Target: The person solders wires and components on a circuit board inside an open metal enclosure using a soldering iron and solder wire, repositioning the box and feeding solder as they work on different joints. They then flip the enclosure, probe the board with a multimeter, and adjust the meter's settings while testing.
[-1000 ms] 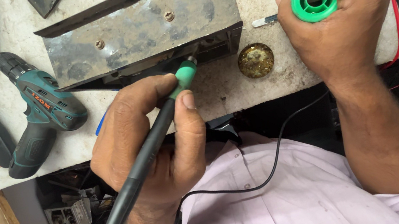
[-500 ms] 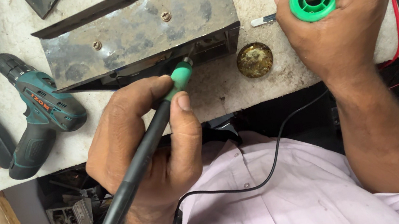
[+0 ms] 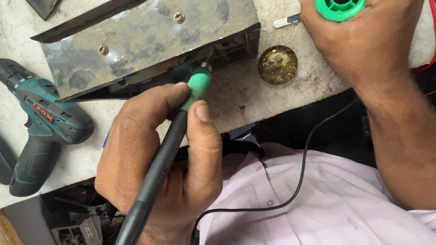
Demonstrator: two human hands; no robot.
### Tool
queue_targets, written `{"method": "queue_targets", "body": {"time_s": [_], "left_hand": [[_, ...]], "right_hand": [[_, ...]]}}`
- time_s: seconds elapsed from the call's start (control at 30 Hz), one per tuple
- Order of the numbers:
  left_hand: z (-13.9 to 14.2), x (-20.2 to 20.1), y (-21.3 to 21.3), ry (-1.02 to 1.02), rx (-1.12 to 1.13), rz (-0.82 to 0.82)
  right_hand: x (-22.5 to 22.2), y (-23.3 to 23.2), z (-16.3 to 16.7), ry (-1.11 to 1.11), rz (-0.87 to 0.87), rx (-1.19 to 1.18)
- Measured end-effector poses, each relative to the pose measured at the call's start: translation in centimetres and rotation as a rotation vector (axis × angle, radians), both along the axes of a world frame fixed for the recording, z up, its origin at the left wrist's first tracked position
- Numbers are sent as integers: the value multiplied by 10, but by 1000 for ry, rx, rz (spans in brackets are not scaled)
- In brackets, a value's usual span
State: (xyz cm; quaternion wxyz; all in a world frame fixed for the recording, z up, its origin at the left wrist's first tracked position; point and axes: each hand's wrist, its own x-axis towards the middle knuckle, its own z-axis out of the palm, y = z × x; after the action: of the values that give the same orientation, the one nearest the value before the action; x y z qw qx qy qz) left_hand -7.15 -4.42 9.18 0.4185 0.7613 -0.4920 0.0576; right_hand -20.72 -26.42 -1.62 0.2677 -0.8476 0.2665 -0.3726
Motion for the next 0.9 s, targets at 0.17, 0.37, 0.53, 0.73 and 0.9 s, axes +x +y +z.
{"method": "queue_targets", "body": {"time_s": [0.17, 0.37, 0.53, 0.73, 0.9], "left_hand": [[-5, -2, 11, 54, -83, -10], [6, -24, 54, 202, -180, 65], [-14, -13, 83, 105, -268, 24], [-38, 9, 76, -68, -331, 78], [-27, 30, 50, -102, -280, 23]], "right_hand": [[0, 0, 1, 40, 1, -238], [3, -3, 1, 14, 12, -361], [-5, 16, 24, -110, -4, -574], [7, 98, 45, -248, 283, -4], [21, 130, 53, -150, 318, 147]]}}
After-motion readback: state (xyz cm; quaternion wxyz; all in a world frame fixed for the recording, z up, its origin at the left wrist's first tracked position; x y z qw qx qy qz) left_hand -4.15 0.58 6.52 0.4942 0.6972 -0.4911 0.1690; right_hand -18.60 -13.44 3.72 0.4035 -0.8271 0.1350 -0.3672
